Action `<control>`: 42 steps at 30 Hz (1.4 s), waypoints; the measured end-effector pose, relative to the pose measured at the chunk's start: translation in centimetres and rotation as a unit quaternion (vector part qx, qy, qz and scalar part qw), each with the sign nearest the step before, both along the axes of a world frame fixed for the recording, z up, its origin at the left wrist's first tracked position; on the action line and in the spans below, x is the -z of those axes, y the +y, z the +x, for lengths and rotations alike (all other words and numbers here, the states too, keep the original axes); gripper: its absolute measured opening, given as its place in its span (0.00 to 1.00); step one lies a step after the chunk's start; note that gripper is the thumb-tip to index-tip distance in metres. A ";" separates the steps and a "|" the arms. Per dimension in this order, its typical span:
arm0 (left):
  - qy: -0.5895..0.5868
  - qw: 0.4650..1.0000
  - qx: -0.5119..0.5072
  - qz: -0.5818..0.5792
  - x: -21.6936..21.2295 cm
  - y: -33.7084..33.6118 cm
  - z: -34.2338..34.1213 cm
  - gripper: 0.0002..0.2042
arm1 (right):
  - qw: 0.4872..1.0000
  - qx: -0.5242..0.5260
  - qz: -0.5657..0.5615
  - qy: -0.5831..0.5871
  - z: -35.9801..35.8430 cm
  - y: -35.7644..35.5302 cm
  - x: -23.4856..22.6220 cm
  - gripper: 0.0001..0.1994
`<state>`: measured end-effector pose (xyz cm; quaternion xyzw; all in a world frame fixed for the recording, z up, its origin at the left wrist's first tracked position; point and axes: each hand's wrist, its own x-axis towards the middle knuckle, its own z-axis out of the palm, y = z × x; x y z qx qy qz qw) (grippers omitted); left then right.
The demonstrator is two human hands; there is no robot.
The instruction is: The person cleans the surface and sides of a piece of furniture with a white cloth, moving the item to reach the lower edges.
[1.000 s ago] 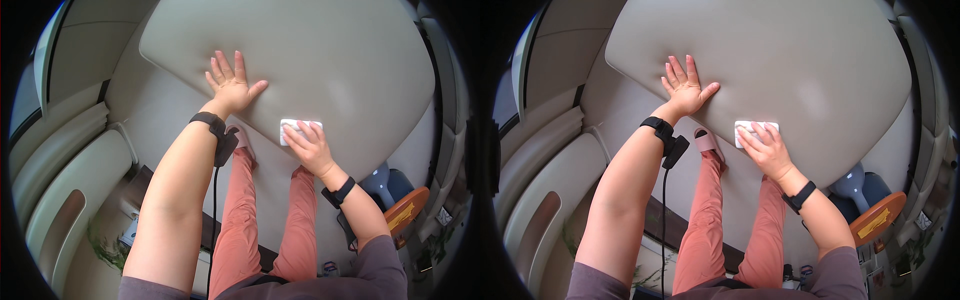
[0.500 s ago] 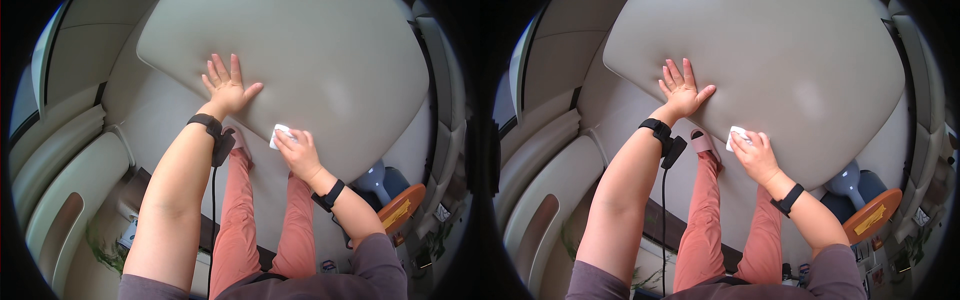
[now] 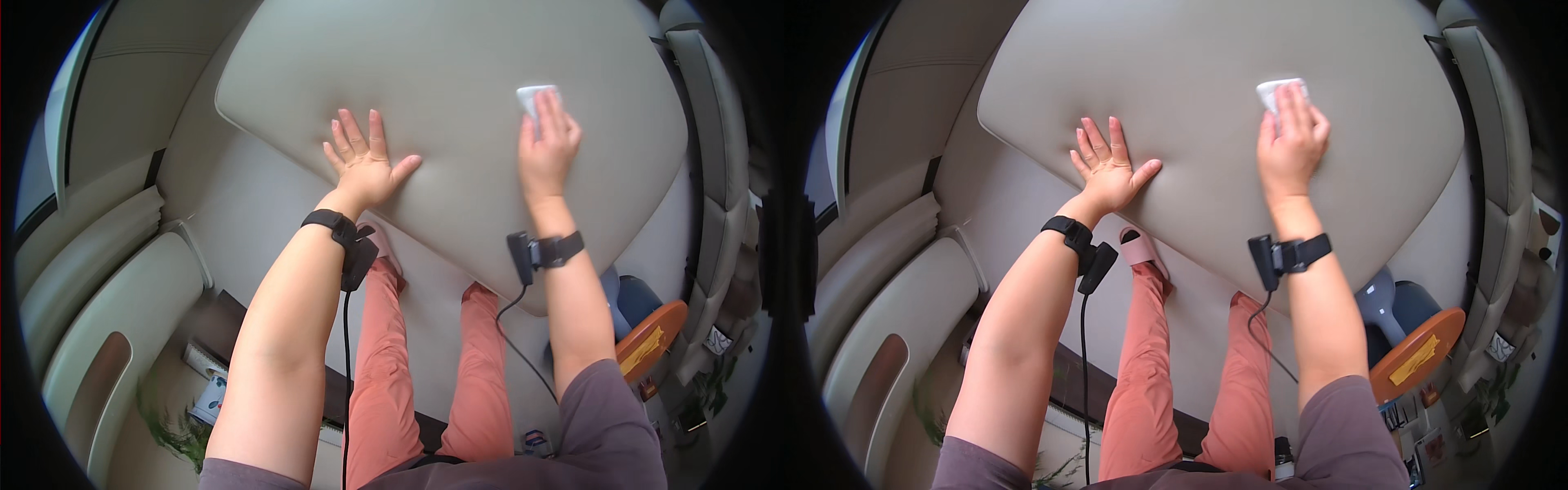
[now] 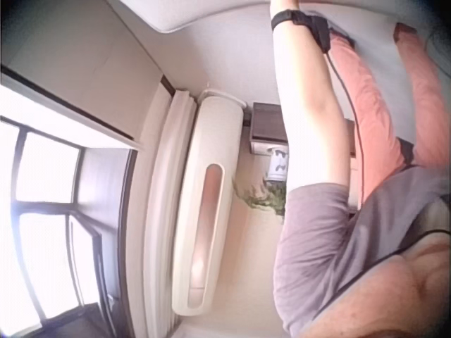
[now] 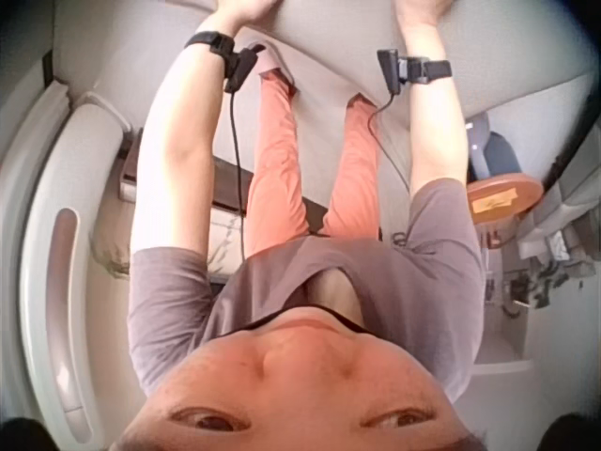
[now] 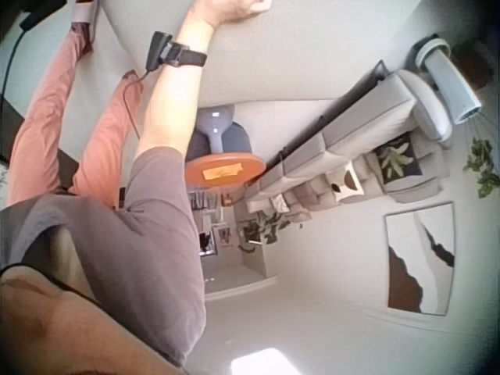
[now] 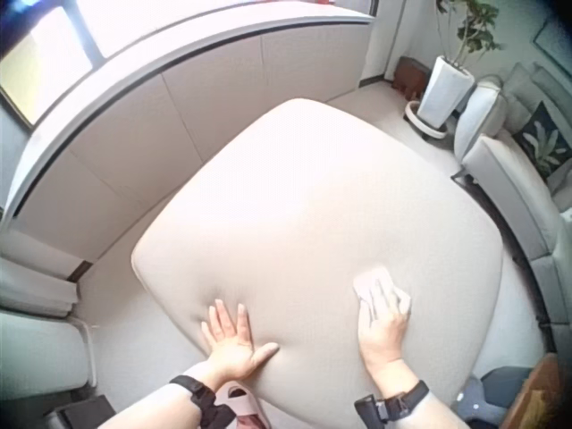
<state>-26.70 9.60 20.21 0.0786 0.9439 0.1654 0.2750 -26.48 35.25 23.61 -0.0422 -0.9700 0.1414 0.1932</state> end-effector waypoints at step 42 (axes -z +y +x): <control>-0.036 0.957 -0.283 -0.046 -1.6 -9.0 -12.8 0.55 | 0.998 0.043 -0.027 -0.041 -4.6 -9.4 0.2 0.19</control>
